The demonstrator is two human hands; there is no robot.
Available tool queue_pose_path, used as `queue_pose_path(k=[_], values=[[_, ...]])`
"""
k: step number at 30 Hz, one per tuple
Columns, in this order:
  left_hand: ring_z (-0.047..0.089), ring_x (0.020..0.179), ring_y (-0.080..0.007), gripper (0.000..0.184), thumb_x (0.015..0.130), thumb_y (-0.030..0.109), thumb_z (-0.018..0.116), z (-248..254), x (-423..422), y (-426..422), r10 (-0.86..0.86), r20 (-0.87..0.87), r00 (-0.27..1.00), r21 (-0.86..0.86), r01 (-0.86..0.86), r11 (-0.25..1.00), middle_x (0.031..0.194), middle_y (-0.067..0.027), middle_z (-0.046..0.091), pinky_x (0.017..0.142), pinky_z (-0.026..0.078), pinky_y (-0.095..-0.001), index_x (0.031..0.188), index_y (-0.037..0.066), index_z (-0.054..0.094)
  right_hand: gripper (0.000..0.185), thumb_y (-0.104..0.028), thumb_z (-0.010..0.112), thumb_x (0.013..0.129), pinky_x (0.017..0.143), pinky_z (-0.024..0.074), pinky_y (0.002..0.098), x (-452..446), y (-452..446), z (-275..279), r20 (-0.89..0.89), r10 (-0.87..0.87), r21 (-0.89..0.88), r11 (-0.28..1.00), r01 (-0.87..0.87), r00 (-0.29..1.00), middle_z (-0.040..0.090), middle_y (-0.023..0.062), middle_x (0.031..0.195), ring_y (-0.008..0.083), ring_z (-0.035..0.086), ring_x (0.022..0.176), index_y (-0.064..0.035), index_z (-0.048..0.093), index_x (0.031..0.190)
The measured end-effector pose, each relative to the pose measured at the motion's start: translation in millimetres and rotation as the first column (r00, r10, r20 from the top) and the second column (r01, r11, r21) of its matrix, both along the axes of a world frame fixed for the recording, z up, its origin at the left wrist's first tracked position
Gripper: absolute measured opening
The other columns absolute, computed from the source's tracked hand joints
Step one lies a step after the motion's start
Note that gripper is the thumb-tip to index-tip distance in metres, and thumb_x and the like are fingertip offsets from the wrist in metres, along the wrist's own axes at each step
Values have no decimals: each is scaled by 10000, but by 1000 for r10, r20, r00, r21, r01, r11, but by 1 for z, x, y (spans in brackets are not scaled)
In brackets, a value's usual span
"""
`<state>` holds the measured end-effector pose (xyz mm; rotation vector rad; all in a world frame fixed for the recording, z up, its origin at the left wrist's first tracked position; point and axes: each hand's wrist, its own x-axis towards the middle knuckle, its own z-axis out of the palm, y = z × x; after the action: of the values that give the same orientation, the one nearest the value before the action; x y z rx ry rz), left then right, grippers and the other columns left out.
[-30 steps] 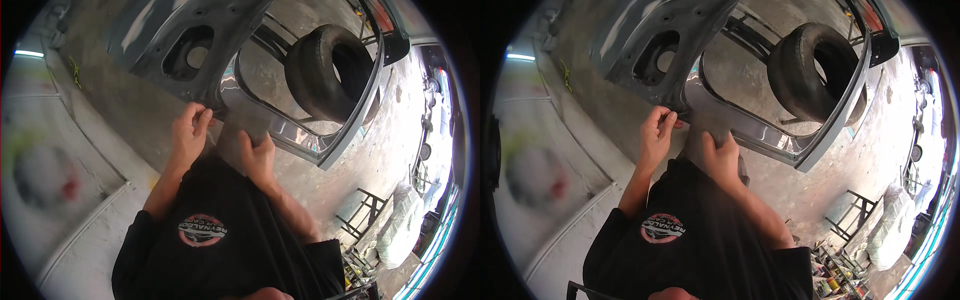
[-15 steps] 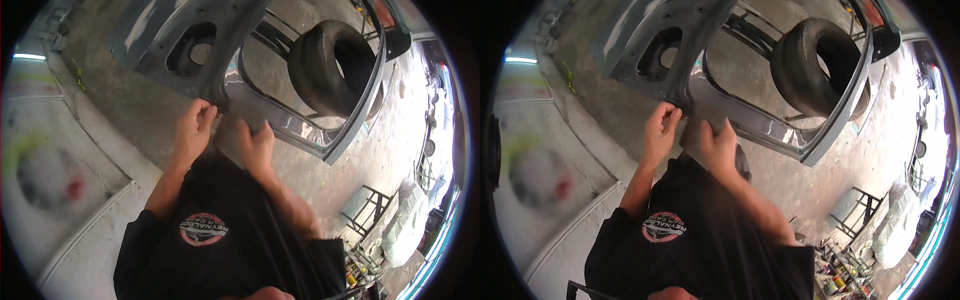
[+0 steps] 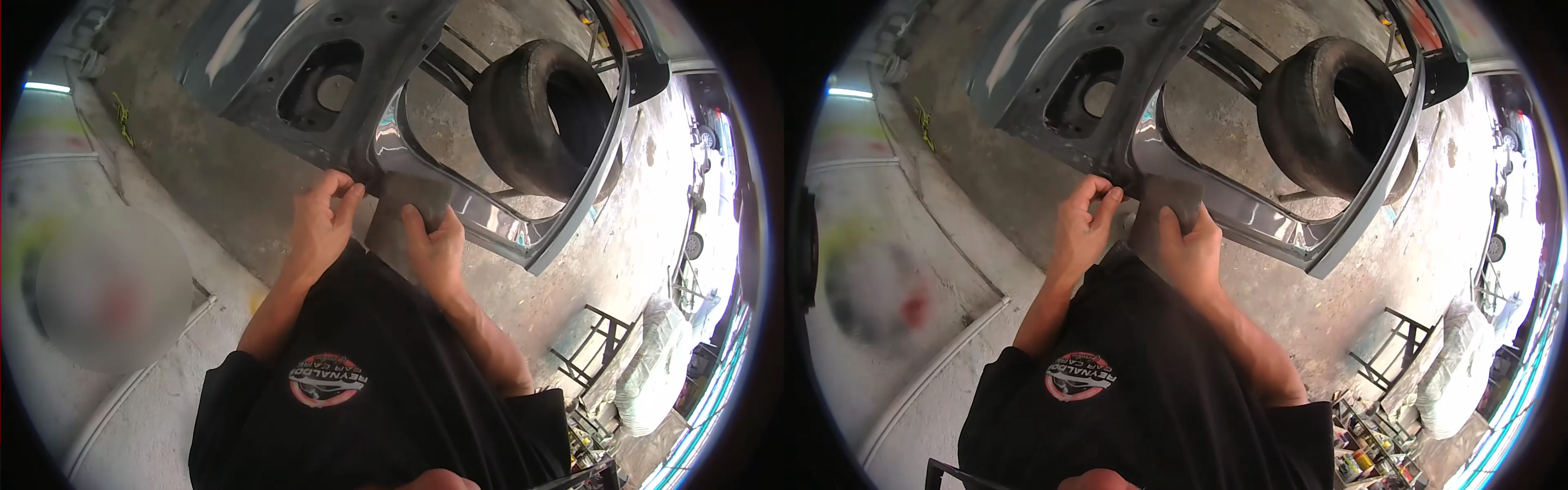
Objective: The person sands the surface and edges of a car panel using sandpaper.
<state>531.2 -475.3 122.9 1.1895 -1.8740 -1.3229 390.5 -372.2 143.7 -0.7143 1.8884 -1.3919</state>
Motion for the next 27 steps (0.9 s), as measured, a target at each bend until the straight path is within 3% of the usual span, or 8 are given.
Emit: queue_pose_path(k=[3, 6, 9, 14, 16, 21, 24, 27], values=[[680, 842, -110, 199, 1016, 188, 664, -2, -1, 1, 16, -50, 999, -12, -17, 1000, 868, -79, 716, 578, 447, -261, 976, -5, 635, 233, -117, 670, 945, 765, 536, 325, -4, -6, -1, -18, 39, 1, 999, -39, 999, 738, 114, 915, 136, 653, 829, 40, 660, 1116], [720, 740, -228, 140, 967, 118, 695, -6, -5, 2, 62, -104, 993, 19, -61, 998, 802, -123, 721, 550, 491, -336, 938, -7, 639, 249, -127, 681, 936, 782, 542, 338, -18, -11, -1, 13, 84, 32, 996, -85, 996, 739, 141, 939, 169, 679, 865, 43, 650, 1116], [689, 681, -192, 150, 949, 146, 728, 5, -6, 3, 27, 44, 999, 66, -30, 997, 769, -72, 699, 605, 487, -335, 944, 22, 643, 311, -132, 697, 925, 808, 549, 352, -32, -2, 6, -48, 120, 62, 991, -117, 992, 743, 161, 983, 210, 708, 925, 47, 613, 1165], [606, 582, -128, 216, 892, 223, 801, 12, -21, 18, 106, 133, 985, -317, -59, 947, 765, -2, 676, 797, 415, -347, 965, 89, 648, 441, -134, 721, 908, 848, 554, 372, -54, 32, 13, -169, 136, 143, 983, -112, 976, 746, 185, 1045, 266, 729, 993, 47, 533, 1265], [590, 568, -130, 228, 878, 238, 815, 10, -27, 18, 133, 172, 976, -397, -55, 916, 782, 11, 680, 822, 389, -356, 962, 110, 647, 373, -123, 706, 912, 843, 552, 384, -62, 30, 16, -143, 196, 138, 975, -177, 970, 740, 209, 1034, 297, 736, 971, 54, 569, 1211], [587, 599, -161, 187, 886, 212, 800, -6, -22, 11, 119, 240, 963, -459, 5, 888, 809, 40, 670, 790, 378, -374, 947, 136, 640, 339, -116, 671, 928, 837, 546, 405, -81, 16, 27, -221, 382, 191, 919, -345, 897, 722, 263, 1006, 390, 729, 988, 60, 592, 1208], [620, 764, -180, 144, 909, 182, 766, 5, -20, 10, 106, 375, 921, -413, 64, 908, 938, -8, 657, 798, 388, -393, 950, 124, 641, 420, -126, 674, 931, 817, 548, 415, -93, 9, 25, -212, 460, 207, 884, -420, 862, 708, 295, 965, 432, 715, 987, 93, 563, 1272], [607, 951, -260, 116, 917, 134, 742, 15, -27, 15, 177, 314, 933, -464, -12, 886, 1075, -121, 605, 840, 422, -435, 954, 84, 644, 502, -133, 684, 929, 732, 551, 410, -91, 4, 11, -218, 514, 130, 858, -498, 829, 696, 287, 847, 400, 739, 850, 160, 523, 1304]])
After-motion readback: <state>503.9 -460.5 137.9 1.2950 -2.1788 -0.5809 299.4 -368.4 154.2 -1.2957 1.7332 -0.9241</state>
